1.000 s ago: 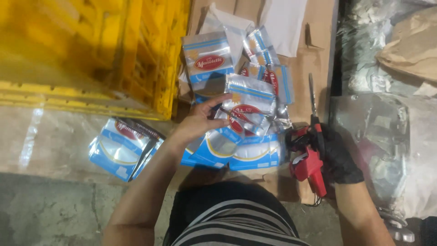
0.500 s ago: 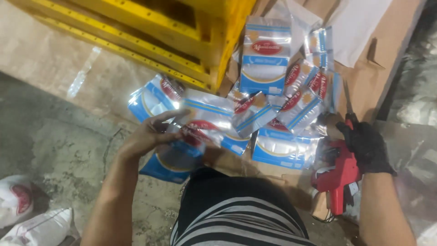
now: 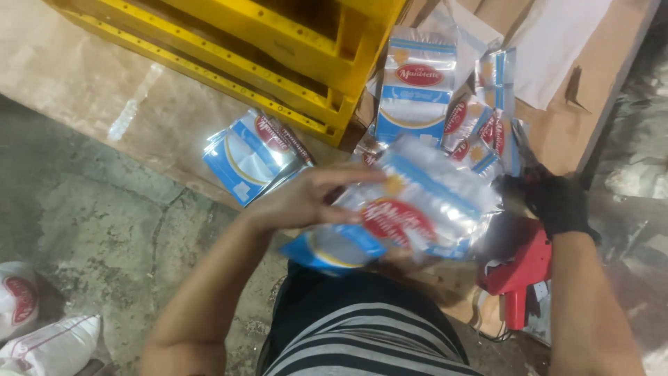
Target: The person trims the excess plastic from the top of bread bags using scissors and then seals the bags using a handheld tape dispenser.
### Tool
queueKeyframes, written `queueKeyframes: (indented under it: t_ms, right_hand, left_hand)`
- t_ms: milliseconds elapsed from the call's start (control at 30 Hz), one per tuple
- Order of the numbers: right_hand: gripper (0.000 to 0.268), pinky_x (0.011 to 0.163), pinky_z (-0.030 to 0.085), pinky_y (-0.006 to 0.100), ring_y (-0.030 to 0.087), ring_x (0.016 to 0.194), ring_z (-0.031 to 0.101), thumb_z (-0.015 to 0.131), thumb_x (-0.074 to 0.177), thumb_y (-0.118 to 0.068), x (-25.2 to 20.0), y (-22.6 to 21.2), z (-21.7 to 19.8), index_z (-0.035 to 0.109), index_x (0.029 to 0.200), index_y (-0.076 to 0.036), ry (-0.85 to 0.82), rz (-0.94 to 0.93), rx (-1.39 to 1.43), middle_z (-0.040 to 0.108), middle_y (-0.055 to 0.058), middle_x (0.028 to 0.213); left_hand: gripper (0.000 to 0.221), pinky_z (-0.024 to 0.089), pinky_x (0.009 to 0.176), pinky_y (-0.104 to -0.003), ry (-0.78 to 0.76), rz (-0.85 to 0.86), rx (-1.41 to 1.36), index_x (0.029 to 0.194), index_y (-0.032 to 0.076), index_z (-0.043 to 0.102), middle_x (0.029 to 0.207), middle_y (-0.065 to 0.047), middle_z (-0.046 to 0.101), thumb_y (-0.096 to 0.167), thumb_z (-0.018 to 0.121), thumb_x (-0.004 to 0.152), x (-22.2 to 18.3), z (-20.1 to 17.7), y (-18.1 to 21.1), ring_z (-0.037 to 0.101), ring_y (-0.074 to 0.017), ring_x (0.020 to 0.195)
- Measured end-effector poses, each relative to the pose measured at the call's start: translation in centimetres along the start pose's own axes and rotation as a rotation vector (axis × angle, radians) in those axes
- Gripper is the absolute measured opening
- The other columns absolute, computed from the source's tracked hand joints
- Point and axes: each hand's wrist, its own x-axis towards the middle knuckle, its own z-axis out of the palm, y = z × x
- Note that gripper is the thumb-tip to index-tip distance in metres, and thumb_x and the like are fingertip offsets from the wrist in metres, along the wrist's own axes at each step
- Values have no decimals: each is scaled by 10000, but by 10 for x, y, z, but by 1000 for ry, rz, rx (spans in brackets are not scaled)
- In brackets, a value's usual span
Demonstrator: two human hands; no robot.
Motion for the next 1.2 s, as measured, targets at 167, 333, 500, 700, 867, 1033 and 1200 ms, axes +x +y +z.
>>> queueKeyframes:
  t_ms: [167, 333, 500, 700, 867, 1033, 1200]
  right_hand:
    - [303, 787, 553, 502, 405, 863, 714, 666, 999, -410, 9, 41, 31, 730, 1106, -134, 16, -151, -277, 724, 197, 870]
    - [363, 854, 527, 500, 421, 971, 673, 745, 947, -364, -41, -21, -22, 727, 1059, -19, 204, -102, 24, 683, 237, 956]
    - [409, 931, 494, 483, 403, 1109, 626, 731, 1016, -368, -95, -84, -70, 683, 1189, -1, 344, -136, 178, 641, 225, 1167]
    - [304, 1029, 501, 462, 382, 1241, 605, 734, 1034, -245, -108, -116, -62, 659, 1229, -25, 349, -252, 366, 623, 205, 1288]
    - [367, 1052, 494, 473, 386, 1255, 596, 783, 937, -204, -87, -138, -33, 665, 1239, -32, 367, -362, 310, 624, 208, 1314]
    - [394, 1024, 484, 481, 401, 1210, 594, 796, 895, -194, -79, -169, -36, 675, 1232, -27, 349, -411, 250, 629, 222, 1298]
    - [561, 1056, 459, 540, 429, 1280, 538, 800, 897, -266, -57, -188, -28, 601, 1378, -58, 473, -628, 232, 541, 223, 1396]
  left_hand:
    - [803, 475, 1111, -388, 65, 25, 62, 1544, 188, 488, 1523, -131, 574, 115, 819, 816, 110, -5, -63, 588, -269, 1314]
    - [898, 467, 1025, -364, 240, 99, 390, 1530, 125, 415, 1421, -167, 544, 96, 850, 744, 122, -2, -51, 539, -255, 1256]
    - [374, 547, 842, -268, 18, -60, 64, 1243, 78, 655, 1074, -45, 707, 79, 801, 898, 44, -29, -19, 658, -111, 977]
    - [231, 609, 884, -285, 345, -259, 287, 1121, 83, 671, 1082, -90, 814, 95, 729, 898, -28, -99, -5, 778, -133, 1026]
    - [324, 572, 794, -375, 631, -501, 586, 1171, 75, 659, 1033, -159, 748, 114, 771, 869, -26, -129, -48, 734, -259, 950]
    - [279, 538, 877, -454, 844, -59, 901, 1105, 14, 637, 1096, -216, 674, 12, 755, 852, -31, -124, -122, 655, -386, 1017]
    - [348, 466, 1021, -467, 1060, 108, 789, 1182, 27, 599, 1194, -178, 610, 6, 723, 858, -5, -29, -152, 579, -370, 1159]
